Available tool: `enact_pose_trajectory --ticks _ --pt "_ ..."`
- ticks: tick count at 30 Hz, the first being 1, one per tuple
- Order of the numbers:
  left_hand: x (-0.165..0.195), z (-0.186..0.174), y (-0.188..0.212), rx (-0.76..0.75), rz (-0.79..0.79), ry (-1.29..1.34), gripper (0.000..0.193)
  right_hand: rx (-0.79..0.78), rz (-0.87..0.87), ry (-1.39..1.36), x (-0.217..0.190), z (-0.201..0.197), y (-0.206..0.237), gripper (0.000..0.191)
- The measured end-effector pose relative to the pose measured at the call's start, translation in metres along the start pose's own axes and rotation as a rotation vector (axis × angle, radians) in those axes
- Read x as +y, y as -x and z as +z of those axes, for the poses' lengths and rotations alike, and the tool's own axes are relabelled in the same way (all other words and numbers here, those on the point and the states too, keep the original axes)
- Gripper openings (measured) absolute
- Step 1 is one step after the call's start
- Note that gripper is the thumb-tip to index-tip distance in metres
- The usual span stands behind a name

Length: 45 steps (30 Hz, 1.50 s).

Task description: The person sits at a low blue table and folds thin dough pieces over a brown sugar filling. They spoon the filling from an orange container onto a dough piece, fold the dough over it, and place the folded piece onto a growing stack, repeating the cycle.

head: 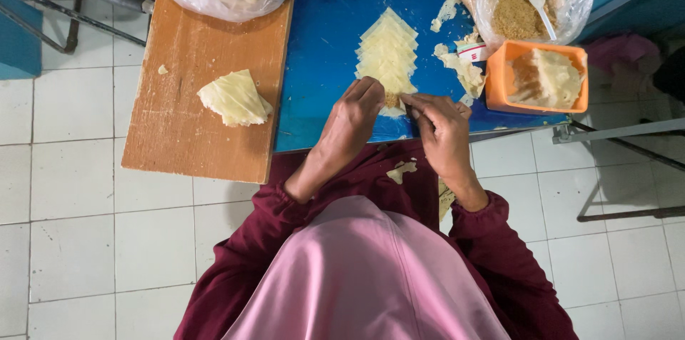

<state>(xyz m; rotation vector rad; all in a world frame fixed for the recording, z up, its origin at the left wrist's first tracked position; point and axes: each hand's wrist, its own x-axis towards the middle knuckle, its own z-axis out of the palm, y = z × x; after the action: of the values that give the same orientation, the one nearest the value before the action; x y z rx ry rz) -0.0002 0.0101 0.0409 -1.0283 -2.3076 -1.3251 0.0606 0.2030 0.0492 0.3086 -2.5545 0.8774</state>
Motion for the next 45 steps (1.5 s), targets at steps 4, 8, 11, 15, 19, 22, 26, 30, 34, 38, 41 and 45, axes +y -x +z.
enact_pose_trajectory --ticks 4,8,11,15,19,22,26,30,34,38,41,45 --pt "0.001 0.0 0.001 -0.002 -0.094 0.095 0.017 0.044 -0.16 0.164 0.0 0.006 0.002 0.028" --pt "0.001 -0.007 0.001 -0.073 -0.085 0.067 0.035 0.036 -0.261 0.335 0.009 0.01 0.002 0.023" --pt "0.002 -0.009 0.002 -0.077 -0.029 0.067 0.041 0.028 -0.271 0.323 0.018 0.013 -0.004 0.012" --pt "0.001 -0.006 0.001 -0.081 -0.021 0.041 0.033 -0.075 -0.054 0.09 0.028 0.014 -0.019 0.008" --pt "-0.006 0.004 -0.009 -0.001 -0.063 -0.055 0.007 -0.047 -0.016 0.09 0.026 0.017 -0.028 0.007" --pt "-0.01 0.009 -0.015 0.04 -0.063 -0.104 0.009 0.02 -0.126 0.146 0.021 0.02 -0.031 0.014" --pt "-0.011 0.01 -0.017 0.023 -0.062 -0.097 0.009 -0.006 -0.156 0.197 0.016 0.017 -0.029 0.013" --pt "-0.01 0.008 -0.016 -0.008 -0.057 -0.076 0.018 -0.029 -0.223 0.212 0.014 0.012 -0.026 0.014" --pt "-0.006 0.003 -0.011 -0.025 -0.057 -0.034 0.019 -0.039 -0.284 0.222 0.014 0.008 -0.027 0.013" --pt "-0.004 0.001 -0.011 -0.025 -0.08 0.027 0.011 -0.055 -0.253 0.17 0.017 0.008 -0.032 0.008" --pt "-0.003 0.003 -0.015 -0.023 -0.124 0.014 0.009 -0.085 -0.232 0.152 0.022 0.008 -0.037 0.006" --pt "0.0 0.012 -0.016 -0.009 -0.169 -0.062 0.02 -0.146 -0.218 0.12 0.027 0.005 -0.042 0.007"
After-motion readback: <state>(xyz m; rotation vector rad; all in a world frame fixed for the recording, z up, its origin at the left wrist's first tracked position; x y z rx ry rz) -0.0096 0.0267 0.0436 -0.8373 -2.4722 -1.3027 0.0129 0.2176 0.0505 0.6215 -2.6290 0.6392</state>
